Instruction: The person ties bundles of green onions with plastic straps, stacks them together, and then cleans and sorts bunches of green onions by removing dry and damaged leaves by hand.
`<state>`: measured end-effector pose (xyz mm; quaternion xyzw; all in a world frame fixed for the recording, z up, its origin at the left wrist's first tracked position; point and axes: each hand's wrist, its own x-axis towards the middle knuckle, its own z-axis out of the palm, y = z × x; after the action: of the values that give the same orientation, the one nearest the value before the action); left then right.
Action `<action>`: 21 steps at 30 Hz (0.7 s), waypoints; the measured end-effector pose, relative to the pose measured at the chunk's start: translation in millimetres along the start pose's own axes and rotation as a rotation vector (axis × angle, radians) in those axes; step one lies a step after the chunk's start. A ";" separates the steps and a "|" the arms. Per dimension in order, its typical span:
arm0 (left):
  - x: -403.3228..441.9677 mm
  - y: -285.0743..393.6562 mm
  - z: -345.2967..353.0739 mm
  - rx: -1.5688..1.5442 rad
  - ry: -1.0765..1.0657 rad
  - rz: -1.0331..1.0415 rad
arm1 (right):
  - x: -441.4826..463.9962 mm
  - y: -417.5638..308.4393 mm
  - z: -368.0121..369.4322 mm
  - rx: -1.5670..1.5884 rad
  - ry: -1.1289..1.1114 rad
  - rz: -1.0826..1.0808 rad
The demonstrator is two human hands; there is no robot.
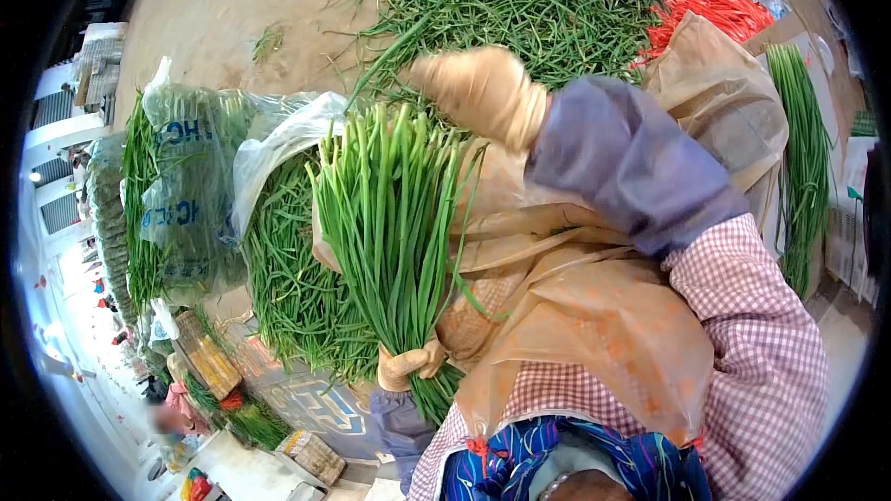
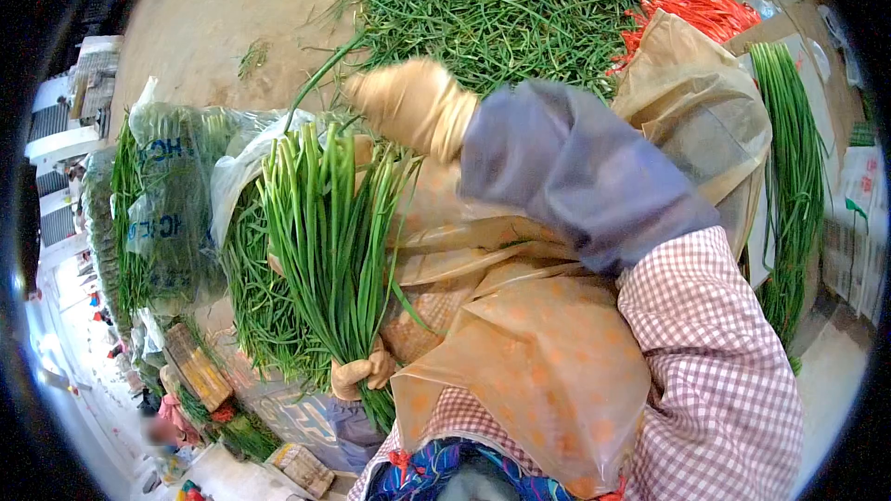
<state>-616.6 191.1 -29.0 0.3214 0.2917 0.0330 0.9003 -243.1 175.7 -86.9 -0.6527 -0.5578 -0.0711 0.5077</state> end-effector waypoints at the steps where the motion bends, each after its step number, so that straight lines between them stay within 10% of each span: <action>1: -0.8 0.1 1.1 -0.030 0.014 -0.003 | -2.5 32.4 16.3 0.249 0.181 0.090; 3: -1.7 -0.9 3.6 -0.094 0.041 -0.002 | 26.9 25.9 -35.9 0.584 -0.017 0.851; 7: 0.5 -1.9 -9.4 -0.141 -0.027 -0.045 | 13.3 22.4 -35.6 0.799 -0.323 0.767; 11: 0.2 5.4 -6.6 -0.006 0.003 -0.102 | 28.7 21.5 9.3 1.650 -0.376 0.816; 17: 1.3 4.7 -1.1 -0.091 0.021 -0.061 | 76.6 0.5 12.2 1.575 -0.408 0.671; 21: 0.2 -2.0 -7.1 -0.163 -0.002 -0.040 | 84.2 54.3 -41.9 1.618 0.252 0.702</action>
<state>-620.6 193.5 -34.7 0.2412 0.2934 0.0383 0.9243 -148.8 207.3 -43.2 -0.2151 -0.1451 0.4329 0.8633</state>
